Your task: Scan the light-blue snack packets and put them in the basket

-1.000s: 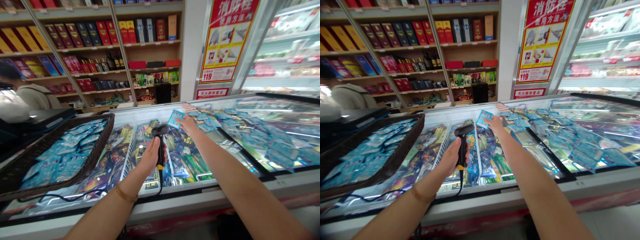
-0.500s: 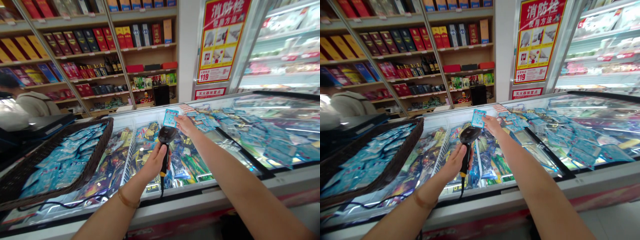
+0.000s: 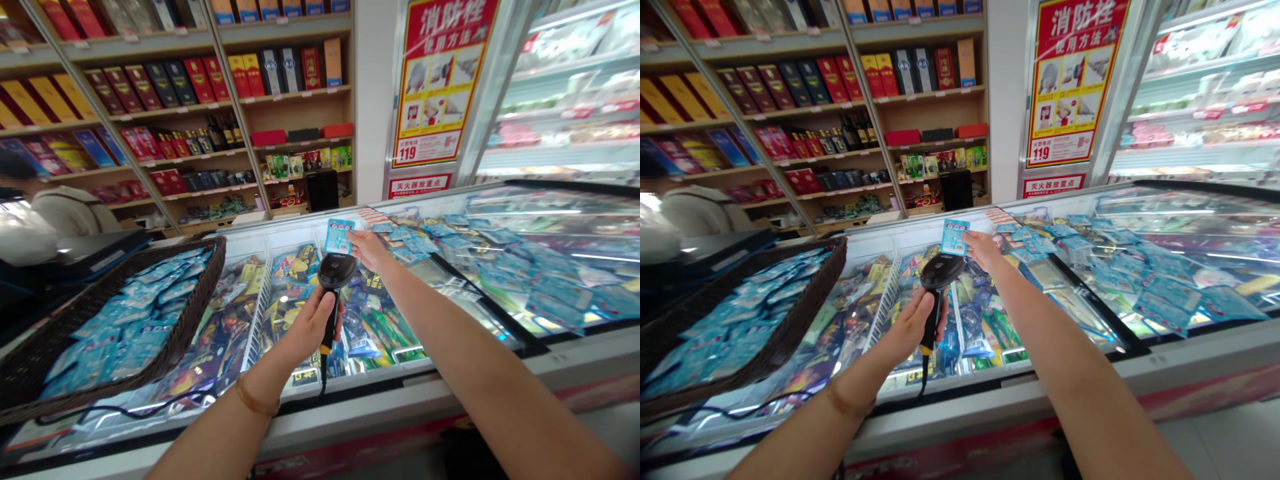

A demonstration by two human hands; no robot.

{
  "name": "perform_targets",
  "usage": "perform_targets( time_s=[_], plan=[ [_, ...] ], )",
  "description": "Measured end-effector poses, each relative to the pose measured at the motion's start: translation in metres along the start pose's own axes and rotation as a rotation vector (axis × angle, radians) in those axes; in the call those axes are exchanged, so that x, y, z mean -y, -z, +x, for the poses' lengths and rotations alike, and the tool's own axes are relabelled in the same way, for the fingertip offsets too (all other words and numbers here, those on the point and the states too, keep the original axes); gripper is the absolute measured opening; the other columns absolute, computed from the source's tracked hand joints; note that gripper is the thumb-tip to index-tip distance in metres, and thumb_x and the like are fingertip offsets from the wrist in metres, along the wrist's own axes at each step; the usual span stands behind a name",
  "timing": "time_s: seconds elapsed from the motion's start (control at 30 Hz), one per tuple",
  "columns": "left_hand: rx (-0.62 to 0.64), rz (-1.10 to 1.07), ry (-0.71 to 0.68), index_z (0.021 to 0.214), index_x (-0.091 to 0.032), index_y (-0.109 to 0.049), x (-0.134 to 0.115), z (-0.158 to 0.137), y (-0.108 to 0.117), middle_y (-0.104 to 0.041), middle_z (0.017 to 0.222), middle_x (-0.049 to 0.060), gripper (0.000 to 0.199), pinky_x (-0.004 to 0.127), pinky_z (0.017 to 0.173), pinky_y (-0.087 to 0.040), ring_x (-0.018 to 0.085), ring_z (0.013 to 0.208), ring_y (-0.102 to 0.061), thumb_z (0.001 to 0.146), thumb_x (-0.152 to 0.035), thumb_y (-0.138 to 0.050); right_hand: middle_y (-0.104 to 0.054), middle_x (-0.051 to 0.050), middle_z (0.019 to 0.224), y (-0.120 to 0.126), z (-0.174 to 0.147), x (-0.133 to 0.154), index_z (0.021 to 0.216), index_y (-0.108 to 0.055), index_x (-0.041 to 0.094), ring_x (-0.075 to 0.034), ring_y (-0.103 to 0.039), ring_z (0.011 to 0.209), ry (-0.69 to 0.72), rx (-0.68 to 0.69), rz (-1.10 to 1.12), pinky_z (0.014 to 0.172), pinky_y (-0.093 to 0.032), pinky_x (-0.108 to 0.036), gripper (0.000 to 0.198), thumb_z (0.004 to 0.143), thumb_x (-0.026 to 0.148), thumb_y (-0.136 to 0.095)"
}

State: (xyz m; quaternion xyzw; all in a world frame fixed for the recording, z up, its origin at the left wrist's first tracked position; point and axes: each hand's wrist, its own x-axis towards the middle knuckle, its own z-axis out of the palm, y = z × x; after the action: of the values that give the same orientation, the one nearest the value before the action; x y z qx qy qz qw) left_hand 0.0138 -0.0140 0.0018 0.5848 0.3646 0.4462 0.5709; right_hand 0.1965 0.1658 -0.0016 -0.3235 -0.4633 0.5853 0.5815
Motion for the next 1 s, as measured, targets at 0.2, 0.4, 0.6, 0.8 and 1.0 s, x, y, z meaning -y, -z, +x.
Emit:
perform_targets(
  time_s=[0.2, 0.4, 0.6, 0.8, 1.0],
  plan=[
    [-0.003, -0.007, 0.006, 0.094, -0.022, -0.052, -0.002, 0.0, -0.001, -0.061, 0.073, -0.001, 0.063, 0.026, 0.046, -0.043, 0.01, 0.047, -0.053, 0.079, -0.081, -0.066, -0.08, -0.006, 0.083, -0.002, -0.001, 0.002, 0.085, -0.074, 0.019, -0.024, -0.079, 0.099, -0.014, -0.01, 0.0, 0.094, -0.062, -0.037, 0.022, 0.08, 0.035, -0.087],
    [-0.036, -0.043, 0.015, 0.094, -0.022, -0.053, 0.0, 0.0, -0.001, -0.063, 0.076, -0.001, 0.061, 0.027, 0.046, -0.044, 0.011, 0.047, -0.054, 0.078, -0.078, -0.07, -0.08, -0.007, 0.082, -0.002, -0.002, 0.001, 0.083, -0.071, 0.019, -0.025, -0.079, 0.099, -0.034, -0.022, 0.012, 0.093, -0.062, -0.038, 0.019, 0.082, 0.033, -0.084],
    [-0.268, -0.137, 0.009, 0.096, -0.022, -0.054, -0.001, 0.001, 0.006, -0.061, 0.069, -0.002, 0.059, 0.025, 0.045, -0.042, 0.012, 0.046, -0.055, 0.081, -0.078, -0.068, -0.079, -0.005, 0.078, -0.01, -0.001, -0.016, 0.082, -0.067, 0.022, -0.026, -0.079, 0.092, -0.103, -0.102, -0.078, 0.089, -0.064, -0.041, 0.019, 0.081, 0.034, -0.082],
    [-0.581, -0.335, -0.034, 0.098, -0.021, -0.056, -0.046, -0.007, 0.045, -0.058, 0.066, -0.004, 0.057, 0.022, 0.043, -0.042, 0.011, 0.046, -0.054, 0.086, -0.076, -0.065, -0.075, -0.004, 0.068, -0.06, -0.001, -0.033, 0.077, -0.065, 0.022, -0.024, -0.078, 0.078, -0.217, -0.019, -0.104, 0.082, -0.065, -0.039, 0.022, 0.077, 0.03, -0.085],
    [-0.809, -0.363, -0.15, 0.094, -0.02, -0.056, -0.098, -0.05, 0.11, -0.058, 0.068, -0.004, 0.046, 0.019, 0.041, -0.042, 0.008, 0.044, -0.051, 0.094, -0.066, -0.063, -0.075, -0.004, 0.068, -0.167, -0.002, -0.034, 0.074, -0.064, 0.02, -0.018, -0.076, 0.071, -0.283, 0.133, -0.039, 0.08, -0.063, -0.031, 0.02, 0.086, 0.02, -0.08]
  ],
)
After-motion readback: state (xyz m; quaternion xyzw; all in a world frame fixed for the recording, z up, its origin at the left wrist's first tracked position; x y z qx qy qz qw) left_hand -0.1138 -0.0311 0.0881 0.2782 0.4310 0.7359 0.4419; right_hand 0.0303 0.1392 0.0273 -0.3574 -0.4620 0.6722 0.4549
